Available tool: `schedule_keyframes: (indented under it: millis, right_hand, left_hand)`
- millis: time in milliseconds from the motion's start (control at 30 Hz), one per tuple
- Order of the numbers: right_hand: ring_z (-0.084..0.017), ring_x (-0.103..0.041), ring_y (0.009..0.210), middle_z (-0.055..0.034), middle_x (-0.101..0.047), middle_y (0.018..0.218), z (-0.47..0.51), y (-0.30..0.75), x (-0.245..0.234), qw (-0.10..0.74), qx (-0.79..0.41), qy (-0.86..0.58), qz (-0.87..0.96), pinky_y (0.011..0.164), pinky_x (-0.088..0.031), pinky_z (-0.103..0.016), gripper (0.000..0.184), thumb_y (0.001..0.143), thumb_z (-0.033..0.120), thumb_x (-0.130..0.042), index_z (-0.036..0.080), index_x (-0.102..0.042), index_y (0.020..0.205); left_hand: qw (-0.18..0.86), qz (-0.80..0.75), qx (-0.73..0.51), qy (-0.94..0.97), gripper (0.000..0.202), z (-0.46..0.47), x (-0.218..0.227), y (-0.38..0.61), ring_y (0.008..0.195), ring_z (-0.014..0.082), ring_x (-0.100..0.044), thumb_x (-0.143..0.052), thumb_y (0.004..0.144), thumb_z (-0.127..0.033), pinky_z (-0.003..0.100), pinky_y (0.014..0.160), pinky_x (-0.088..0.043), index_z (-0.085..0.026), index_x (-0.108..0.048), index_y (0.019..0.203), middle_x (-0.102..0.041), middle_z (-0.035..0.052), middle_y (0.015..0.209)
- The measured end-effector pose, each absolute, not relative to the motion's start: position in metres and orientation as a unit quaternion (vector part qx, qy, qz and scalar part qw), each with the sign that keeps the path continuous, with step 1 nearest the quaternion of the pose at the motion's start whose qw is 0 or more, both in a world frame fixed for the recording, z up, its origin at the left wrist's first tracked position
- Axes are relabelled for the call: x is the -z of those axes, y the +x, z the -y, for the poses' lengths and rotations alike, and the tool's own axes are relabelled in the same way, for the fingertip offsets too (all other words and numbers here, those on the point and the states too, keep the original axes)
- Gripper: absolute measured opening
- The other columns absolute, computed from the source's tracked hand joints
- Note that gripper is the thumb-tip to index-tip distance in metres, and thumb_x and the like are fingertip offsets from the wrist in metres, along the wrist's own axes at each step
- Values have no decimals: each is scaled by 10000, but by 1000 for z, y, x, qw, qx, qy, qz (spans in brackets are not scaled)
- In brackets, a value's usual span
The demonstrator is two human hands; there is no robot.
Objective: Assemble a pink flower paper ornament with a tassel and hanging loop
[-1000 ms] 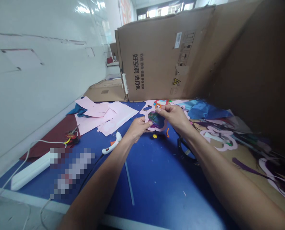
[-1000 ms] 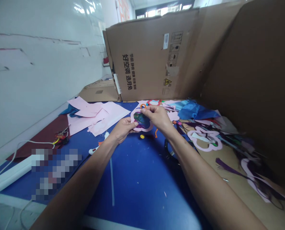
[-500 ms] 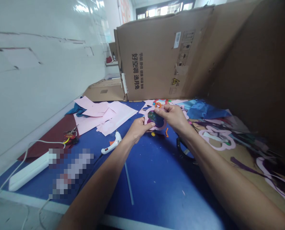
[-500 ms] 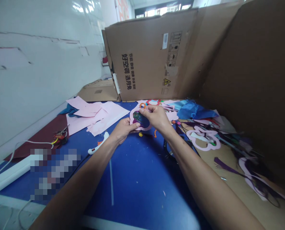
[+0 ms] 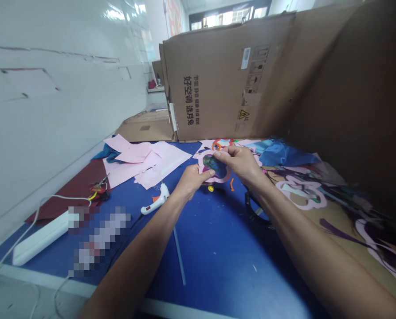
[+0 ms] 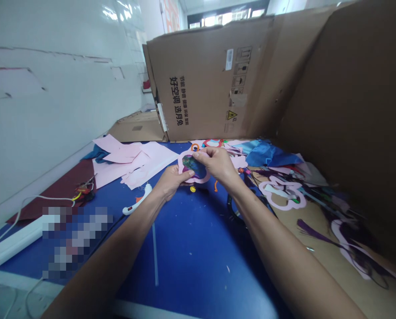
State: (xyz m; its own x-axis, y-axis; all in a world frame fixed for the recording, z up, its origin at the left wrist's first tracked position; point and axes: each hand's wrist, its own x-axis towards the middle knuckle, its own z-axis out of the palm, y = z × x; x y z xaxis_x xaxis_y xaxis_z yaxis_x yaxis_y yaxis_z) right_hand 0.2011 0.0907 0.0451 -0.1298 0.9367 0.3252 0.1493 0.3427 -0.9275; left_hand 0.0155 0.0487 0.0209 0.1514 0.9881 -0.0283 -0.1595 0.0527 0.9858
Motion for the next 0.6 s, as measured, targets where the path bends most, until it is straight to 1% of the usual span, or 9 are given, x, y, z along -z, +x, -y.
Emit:
schedule_keyframes:
  millis: [67,133,267,333,467,533,600]
  right_hand:
    - [-170,-525,616,-31,-666,684,-90,201,-45,512,-380,-427,642,589,-417,-331,560,749,750,-873,211,-722,711]
    - [-173,-535,630,-36,-684,702,-89,200,-46,514,-382,-427,638,601,-430,-330,558,735,746,-883,208,-735,726]
    - [-192,-593,700,-58,-747,799,-86,197,-50,511,-414,-411,632,669,-483,-336,613,710,795,-871,198,-764,799]
    - [-196,-610,728,-62,-763,836,-86,195,-50,497,-431,-401,637,702,-493,-337,641,729,825,-838,196,-757,823]
    - [-168,-557,668,-26,-683,710,-88,195,-47,466,-436,-402,657,694,-459,-322,626,783,820,-789,209,-662,730]
    - [-161,-537,648,-9,-643,674,-89,195,-44,454,-432,-405,665,682,-447,-320,607,774,798,-800,215,-639,715]
    - [-160,-534,650,-3,-635,675,-90,196,-42,448,-422,-410,673,672,-439,-319,570,753,751,-832,218,-635,716]
  left_hand:
    - [586,-432,-486,484,273,-47,-21,17,748,173,-732,-971,733,-244,364,814,-643,-142,-781,900,-788,53,840]
    - [580,-437,-486,487,263,-46,-21,18,737,170,-728,-963,726,-209,365,802,-646,-139,-781,903,-788,57,847]
    - [565,-442,-501,484,230,-47,-19,19,723,169,-727,-944,736,-182,363,799,-647,-134,-781,890,-790,63,841]
    - [566,-443,-515,468,245,-49,-19,17,736,176,-740,-952,731,-188,359,803,-651,-135,-784,901,-795,65,844]
    - [566,-447,-550,423,346,-53,-22,11,785,204,-774,-989,704,-262,375,820,-661,-145,-786,958,-822,83,897]
    - [563,-440,-565,413,409,-54,-24,9,830,223,-789,-1005,686,-305,390,842,-661,-151,-791,998,-841,103,969]
    - [563,-429,-573,412,442,-54,-25,8,861,234,-795,-1012,672,-323,401,866,-657,-152,-798,1020,-849,117,1022]
